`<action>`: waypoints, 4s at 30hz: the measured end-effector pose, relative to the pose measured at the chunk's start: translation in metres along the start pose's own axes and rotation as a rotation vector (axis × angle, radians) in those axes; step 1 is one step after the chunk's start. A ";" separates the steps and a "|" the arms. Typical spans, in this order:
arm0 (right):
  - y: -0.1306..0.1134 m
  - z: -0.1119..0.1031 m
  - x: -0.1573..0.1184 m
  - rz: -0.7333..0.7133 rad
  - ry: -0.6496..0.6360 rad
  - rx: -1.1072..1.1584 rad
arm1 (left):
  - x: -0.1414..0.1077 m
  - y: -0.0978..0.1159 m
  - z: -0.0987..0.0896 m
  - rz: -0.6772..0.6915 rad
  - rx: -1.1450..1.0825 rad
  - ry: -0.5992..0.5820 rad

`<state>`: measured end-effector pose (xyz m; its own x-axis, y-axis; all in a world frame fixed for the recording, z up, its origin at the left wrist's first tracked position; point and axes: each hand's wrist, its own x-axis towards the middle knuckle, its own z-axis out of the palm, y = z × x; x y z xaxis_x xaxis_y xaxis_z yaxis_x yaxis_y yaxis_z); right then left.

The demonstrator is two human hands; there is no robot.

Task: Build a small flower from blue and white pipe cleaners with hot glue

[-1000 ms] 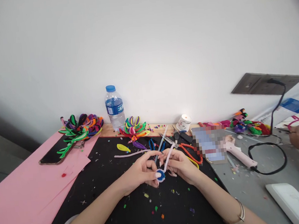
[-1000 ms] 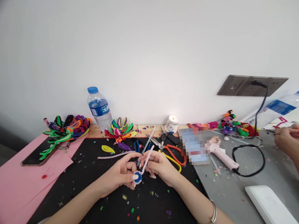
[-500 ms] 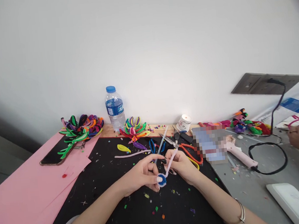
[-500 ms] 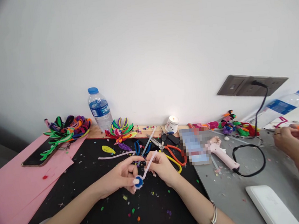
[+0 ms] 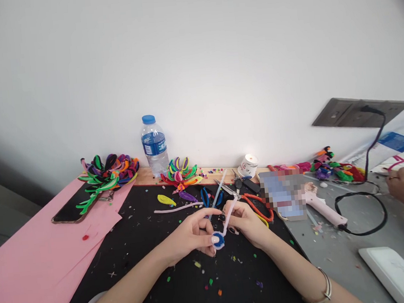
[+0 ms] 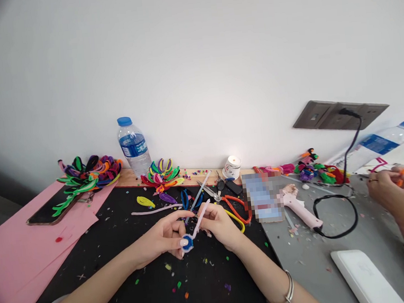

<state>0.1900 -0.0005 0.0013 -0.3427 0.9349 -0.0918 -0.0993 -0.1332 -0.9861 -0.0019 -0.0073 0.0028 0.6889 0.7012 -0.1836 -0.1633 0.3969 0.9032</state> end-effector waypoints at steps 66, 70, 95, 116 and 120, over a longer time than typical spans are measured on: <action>-0.002 0.005 -0.004 -0.120 0.020 -0.106 | 0.007 -0.003 -0.003 0.131 0.063 0.166; -0.005 0.006 -0.005 -0.109 0.009 -0.159 | 0.008 -0.005 -0.004 0.119 0.052 0.191; -0.007 0.014 -0.013 -0.257 0.003 -0.534 | 0.011 -0.009 -0.006 0.134 0.149 0.189; -0.005 0.013 -0.013 -0.277 0.007 -0.594 | 0.009 -0.008 -0.007 0.117 0.190 0.189; -0.006 0.013 -0.013 -0.279 0.010 -0.586 | 0.009 -0.008 -0.007 0.126 0.218 0.193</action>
<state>0.1831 -0.0159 0.0098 -0.3688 0.9118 0.1805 0.3437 0.3142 -0.8849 0.0011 0.0002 -0.0089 0.5228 0.8445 -0.1165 -0.0696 0.1784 0.9815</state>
